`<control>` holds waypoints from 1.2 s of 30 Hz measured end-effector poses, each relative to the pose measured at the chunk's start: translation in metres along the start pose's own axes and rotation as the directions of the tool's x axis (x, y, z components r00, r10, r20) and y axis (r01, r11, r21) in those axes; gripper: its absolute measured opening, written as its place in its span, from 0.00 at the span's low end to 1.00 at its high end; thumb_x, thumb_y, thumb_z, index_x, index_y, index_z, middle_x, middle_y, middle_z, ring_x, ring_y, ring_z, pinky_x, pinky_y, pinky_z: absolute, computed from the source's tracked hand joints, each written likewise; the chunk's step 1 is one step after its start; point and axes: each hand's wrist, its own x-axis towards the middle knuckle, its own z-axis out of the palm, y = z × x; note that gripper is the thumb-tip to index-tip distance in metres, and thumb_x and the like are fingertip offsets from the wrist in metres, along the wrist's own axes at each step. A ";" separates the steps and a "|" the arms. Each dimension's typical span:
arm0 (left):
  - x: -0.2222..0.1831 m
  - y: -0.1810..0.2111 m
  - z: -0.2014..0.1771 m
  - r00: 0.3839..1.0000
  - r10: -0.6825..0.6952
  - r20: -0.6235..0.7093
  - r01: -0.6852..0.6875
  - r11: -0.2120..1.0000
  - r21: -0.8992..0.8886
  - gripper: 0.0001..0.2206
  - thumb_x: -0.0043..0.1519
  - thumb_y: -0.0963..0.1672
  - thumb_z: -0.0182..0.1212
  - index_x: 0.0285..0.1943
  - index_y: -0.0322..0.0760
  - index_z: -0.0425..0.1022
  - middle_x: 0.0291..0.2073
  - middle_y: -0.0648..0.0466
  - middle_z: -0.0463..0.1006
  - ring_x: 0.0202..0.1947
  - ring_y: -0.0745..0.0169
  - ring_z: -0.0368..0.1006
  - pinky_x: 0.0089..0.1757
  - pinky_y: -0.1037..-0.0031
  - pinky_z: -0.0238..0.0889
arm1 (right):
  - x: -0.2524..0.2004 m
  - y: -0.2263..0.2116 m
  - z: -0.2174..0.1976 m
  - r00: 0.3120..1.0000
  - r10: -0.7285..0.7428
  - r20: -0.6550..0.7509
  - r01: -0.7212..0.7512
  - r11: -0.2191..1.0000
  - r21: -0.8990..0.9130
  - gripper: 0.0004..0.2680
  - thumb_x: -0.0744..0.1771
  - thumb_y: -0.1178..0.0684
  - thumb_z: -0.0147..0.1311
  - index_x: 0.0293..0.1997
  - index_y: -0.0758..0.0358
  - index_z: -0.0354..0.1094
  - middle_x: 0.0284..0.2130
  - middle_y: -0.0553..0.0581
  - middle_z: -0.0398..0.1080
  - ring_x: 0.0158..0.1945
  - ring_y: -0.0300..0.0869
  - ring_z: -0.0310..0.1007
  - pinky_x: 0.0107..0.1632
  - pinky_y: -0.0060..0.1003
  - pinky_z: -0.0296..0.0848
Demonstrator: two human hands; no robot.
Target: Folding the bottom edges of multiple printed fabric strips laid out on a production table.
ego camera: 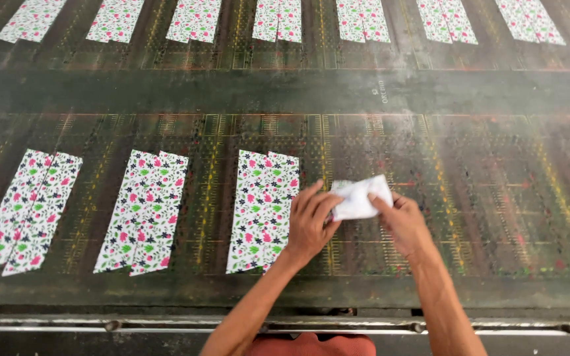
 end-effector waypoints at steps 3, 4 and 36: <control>0.054 -0.022 -0.038 0.996 0.086 -0.017 -0.088 0.991 -0.097 0.16 0.70 0.55 0.51 0.57 0.53 0.78 0.49 0.62 0.78 0.62 0.57 0.73 0.61 0.62 0.61 | 0.000 -0.027 0.026 0.998 -0.050 0.038 0.047 0.996 0.074 0.07 0.67 0.51 0.64 0.34 0.61 0.72 0.21 0.44 0.64 0.17 0.24 0.55 0.19 0.18 0.52; 0.061 -0.032 -0.047 0.996 0.084 -0.010 -0.084 0.991 -0.104 0.16 0.70 0.55 0.51 0.57 0.53 0.78 0.49 0.62 0.78 0.62 0.57 0.73 0.61 0.62 0.61 | -0.002 -0.030 0.035 0.999 -0.043 0.030 0.041 0.997 0.073 0.07 0.67 0.51 0.64 0.34 0.61 0.72 0.21 0.44 0.64 0.17 0.24 0.55 0.19 0.18 0.52; -0.258 -0.169 -0.060 0.800 0.022 0.599 -0.081 0.994 0.072 0.22 0.52 0.43 0.75 0.55 0.48 0.72 0.49 0.57 0.76 0.68 0.51 0.64 0.62 0.54 0.58 | -0.035 0.314 0.109 0.922 0.374 -0.095 -0.359 0.738 -0.571 0.16 0.61 0.36 0.68 0.41 0.56 0.83 0.26 0.52 0.77 0.32 0.40 0.71 0.37 0.34 0.65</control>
